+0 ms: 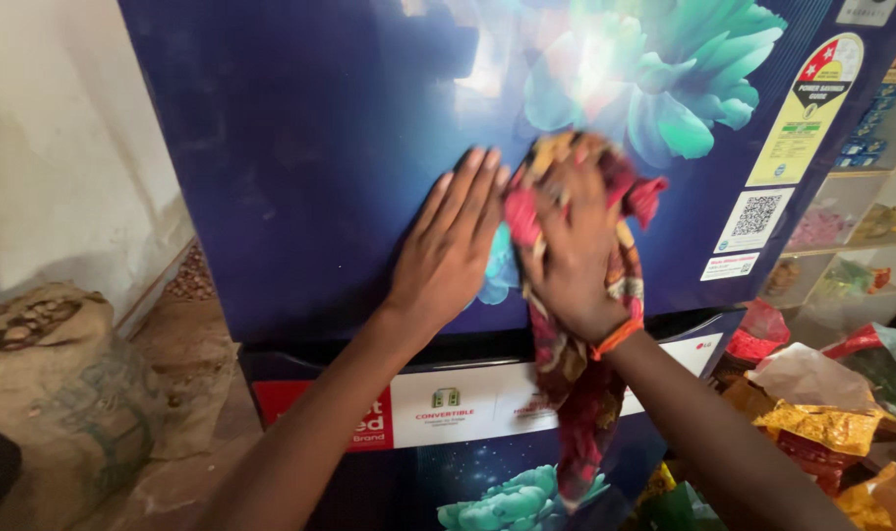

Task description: The person wipes the front surface of a large blue refrigerator with a floral-patterned cloth. They use their right hand to rub the cloth across the surface while their left hand stabilizes the appliance. The action is repetitive and covers various sections of the refrigerator door.

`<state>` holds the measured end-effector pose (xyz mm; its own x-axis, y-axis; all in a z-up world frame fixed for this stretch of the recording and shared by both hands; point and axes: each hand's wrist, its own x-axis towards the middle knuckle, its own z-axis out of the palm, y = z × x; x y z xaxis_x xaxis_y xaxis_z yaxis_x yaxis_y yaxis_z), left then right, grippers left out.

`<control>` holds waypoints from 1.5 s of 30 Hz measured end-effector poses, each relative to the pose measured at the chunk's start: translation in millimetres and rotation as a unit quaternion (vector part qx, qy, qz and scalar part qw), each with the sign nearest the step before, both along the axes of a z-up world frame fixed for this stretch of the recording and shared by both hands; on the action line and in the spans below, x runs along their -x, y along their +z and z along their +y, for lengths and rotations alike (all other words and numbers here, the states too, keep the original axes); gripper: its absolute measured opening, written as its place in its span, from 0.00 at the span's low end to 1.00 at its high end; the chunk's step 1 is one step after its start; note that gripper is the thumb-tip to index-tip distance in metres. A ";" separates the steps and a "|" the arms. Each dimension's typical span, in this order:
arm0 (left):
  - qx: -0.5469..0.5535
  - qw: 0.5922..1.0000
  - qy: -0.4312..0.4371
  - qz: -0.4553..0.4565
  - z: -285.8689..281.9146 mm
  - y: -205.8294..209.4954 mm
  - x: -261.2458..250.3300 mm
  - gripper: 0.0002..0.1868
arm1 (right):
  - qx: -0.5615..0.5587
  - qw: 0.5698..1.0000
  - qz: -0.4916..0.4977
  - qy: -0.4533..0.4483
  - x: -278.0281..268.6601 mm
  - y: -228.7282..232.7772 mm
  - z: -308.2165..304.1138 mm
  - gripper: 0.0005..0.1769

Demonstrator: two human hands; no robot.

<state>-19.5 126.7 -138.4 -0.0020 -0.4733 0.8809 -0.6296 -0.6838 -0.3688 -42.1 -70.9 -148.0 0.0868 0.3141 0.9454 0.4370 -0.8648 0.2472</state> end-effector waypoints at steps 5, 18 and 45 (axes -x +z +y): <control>-0.019 0.999 0.043 0.027 35.3 -54.9 6.0 0.27 | 0.133 0.988 0.075 -0.009 3.5 -51.2 1.9 0.34; -0.040 0.987 0.153 0.010 91.4 -86.8 -5.7 0.37 | 0.257 0.962 0.072 -0.062 13.7 -41.6 -17.6 0.34; -0.040 0.987 0.157 -0.010 97.7 -108.8 -28.1 0.30 | 0.189 0.977 0.093 -0.030 8.8 -105.1 -67.4 0.37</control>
<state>8.6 224.4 -247.2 0.1396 -0.5210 0.8421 -0.3830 -0.8126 -0.4392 -50.9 -138.3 -253.1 0.2755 0.6274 0.7283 0.4570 -0.7520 0.4749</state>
